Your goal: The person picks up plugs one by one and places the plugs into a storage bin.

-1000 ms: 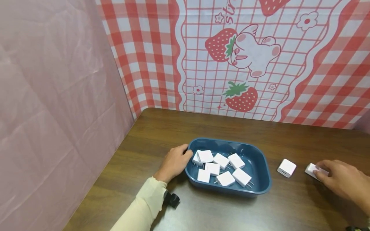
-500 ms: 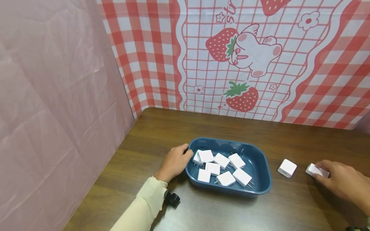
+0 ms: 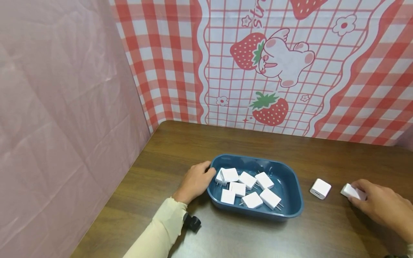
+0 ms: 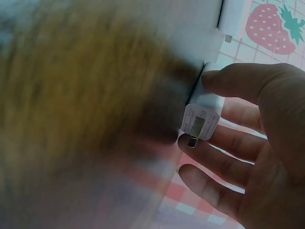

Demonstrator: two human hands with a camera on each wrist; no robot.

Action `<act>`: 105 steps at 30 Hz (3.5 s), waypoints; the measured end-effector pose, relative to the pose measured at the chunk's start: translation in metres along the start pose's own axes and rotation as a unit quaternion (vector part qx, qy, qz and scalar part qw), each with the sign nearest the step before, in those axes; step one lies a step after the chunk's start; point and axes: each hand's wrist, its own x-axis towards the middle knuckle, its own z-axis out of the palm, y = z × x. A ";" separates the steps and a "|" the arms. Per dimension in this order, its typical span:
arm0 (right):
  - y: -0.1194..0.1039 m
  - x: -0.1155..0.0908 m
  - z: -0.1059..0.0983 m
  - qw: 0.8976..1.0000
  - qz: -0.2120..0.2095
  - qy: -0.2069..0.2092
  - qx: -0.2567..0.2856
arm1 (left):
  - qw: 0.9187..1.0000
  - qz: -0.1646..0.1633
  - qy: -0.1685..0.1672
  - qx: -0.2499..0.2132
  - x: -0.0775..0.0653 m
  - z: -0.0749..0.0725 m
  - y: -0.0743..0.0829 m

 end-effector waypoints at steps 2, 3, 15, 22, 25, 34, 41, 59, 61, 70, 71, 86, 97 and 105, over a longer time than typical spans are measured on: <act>0.001 -0.001 0.000 1.000 -0.001 0.002 -0.002 | 1.000 0.006 0.004 0.005 0.001 0.000 0.000; 0.001 -0.001 0.000 1.000 -0.003 0.006 -0.004 | 1.000 0.006 0.004 0.005 0.000 0.000 0.000; -0.002 -0.008 0.002 0.996 -0.025 0.086 -0.011 | 1.000 0.003 0.004 0.001 0.000 0.000 0.000; -0.011 -0.007 -0.002 0.993 -0.029 0.118 -0.003 | 1.000 0.006 0.006 -0.002 -0.001 -0.001 -0.001; -0.014 -0.008 -0.004 0.992 -0.031 0.121 -0.002 | 1.000 0.007 0.005 -0.003 -0.001 -0.001 -0.002; -0.029 -0.014 -0.009 0.989 -0.032 0.140 0.020 | 1.000 0.009 0.004 -0.002 0.000 0.000 -0.001; -0.043 -0.013 -0.020 0.989 -0.047 0.137 0.011 | 1.000 0.007 0.005 -0.005 0.000 0.000 -0.001; -0.069 -0.020 -0.025 0.966 -0.112 0.234 0.011 | 1.000 0.006 0.005 -0.001 -0.001 0.000 0.000; -0.073 -0.021 -0.027 0.968 -0.106 0.229 0.006 | 1.000 0.007 0.006 -0.001 -0.001 0.000 0.000; -0.094 -0.022 -0.032 0.978 -0.066 0.196 -0.003 | 1.000 0.000 0.003 -0.005 -0.002 0.000 0.001; -0.096 -0.022 -0.033 0.978 -0.068 0.199 -0.003 | 1.000 0.000 0.002 -0.006 -0.002 0.000 0.001; -0.125 -0.014 -0.034 0.966 -0.097 0.239 0.013 | 1.000 -0.005 0.000 -0.007 -0.002 0.001 0.002; -0.145 -0.009 -0.027 0.952 -0.142 0.267 0.041 | 1.000 -0.003 0.000 -0.013 -0.001 0.000 0.000; -0.158 -0.011 -0.024 0.962 -0.132 0.237 0.042 | 1.000 -0.005 -0.002 -0.012 -0.002 0.000 0.000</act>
